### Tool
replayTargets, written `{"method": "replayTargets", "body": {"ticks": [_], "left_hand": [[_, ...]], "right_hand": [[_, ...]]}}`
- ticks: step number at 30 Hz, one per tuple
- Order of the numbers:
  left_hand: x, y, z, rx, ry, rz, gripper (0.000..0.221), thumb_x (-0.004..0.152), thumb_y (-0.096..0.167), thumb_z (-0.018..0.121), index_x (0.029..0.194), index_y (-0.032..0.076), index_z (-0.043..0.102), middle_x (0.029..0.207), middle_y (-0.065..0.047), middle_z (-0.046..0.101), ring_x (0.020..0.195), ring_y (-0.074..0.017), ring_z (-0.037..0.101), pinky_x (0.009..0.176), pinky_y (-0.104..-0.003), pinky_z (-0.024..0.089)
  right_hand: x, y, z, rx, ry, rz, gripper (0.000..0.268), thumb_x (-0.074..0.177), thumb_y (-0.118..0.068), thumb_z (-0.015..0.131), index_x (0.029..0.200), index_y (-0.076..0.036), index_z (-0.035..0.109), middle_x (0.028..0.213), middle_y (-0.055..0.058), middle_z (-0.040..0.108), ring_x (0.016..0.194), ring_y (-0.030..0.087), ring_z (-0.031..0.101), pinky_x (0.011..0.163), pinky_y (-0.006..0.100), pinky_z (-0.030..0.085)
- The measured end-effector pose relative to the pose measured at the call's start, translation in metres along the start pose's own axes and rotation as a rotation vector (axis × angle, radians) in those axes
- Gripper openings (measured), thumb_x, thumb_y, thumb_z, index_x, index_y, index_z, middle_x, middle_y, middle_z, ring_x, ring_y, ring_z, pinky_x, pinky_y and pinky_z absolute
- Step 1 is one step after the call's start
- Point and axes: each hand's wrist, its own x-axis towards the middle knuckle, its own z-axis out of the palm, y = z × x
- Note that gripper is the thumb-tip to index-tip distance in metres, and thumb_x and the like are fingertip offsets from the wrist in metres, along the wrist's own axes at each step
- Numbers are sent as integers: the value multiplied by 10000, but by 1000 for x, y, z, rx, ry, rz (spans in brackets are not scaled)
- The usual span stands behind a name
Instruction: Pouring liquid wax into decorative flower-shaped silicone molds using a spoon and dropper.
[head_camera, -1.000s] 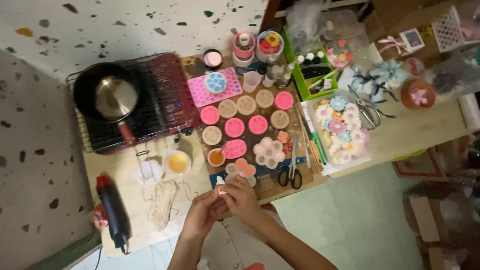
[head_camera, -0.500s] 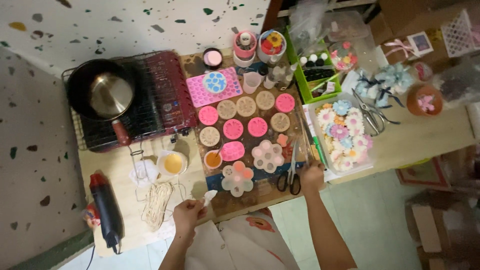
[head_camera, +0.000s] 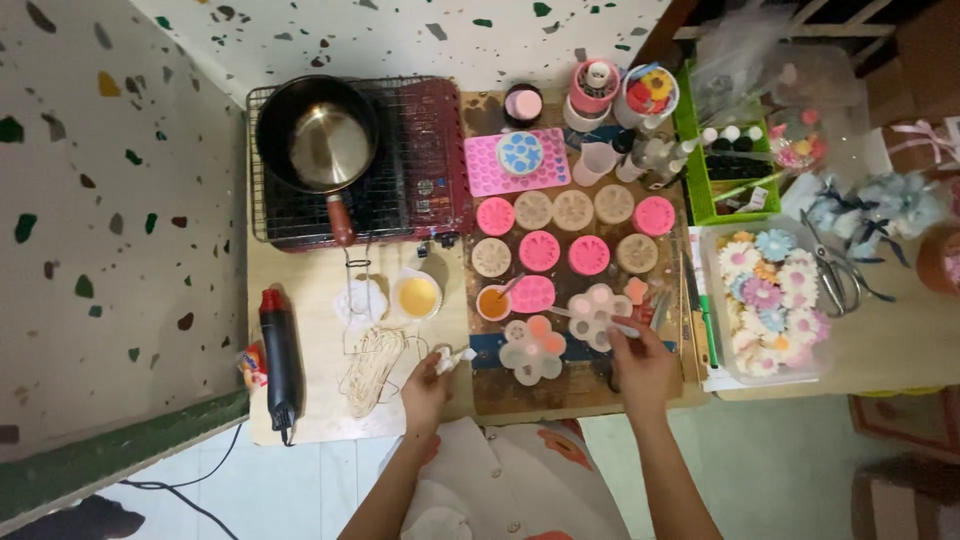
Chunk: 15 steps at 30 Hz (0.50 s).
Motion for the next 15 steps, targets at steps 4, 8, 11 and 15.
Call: {"method": "replayTargets", "body": {"ticks": [4,8,11,15], "left_hand": [[-3,1,-6,-6,46,-24,414,887,50,695,1300,52,662,1098,-60,749,783,-145,669,602,-290,538],[-8,-8,-14,106,103,107,391,873,19,678,1264,47,693,1113,-94,770,926,-163,727,779,-281,576],[-21,12,-20,179,133,85,364,887,49,685,1249,51,714,1085,-124,782,976,-188,742,860,-295,581],[-33,28,-27,179,166,9,327,917,106,683,1238,50,720,1088,-148,778,1006,-221,735,894,-337,566]], "right_hand": [[6,-20,48,-95,-58,-166,175,982,-135,734,1120,-31,761,825,31,670,686,72,568,591,245,463],[10,-27,87,-203,-154,-361,152,963,-125,732,1056,-8,761,838,49,697,698,74,607,585,248,488],[10,-32,106,-253,-207,-384,136,955,-110,736,1031,-3,772,817,73,691,653,105,572,554,275,448],[8,-31,121,-248,-250,-400,135,928,-99,734,1017,-5,772,821,82,698,606,132,563,529,291,432]]}}
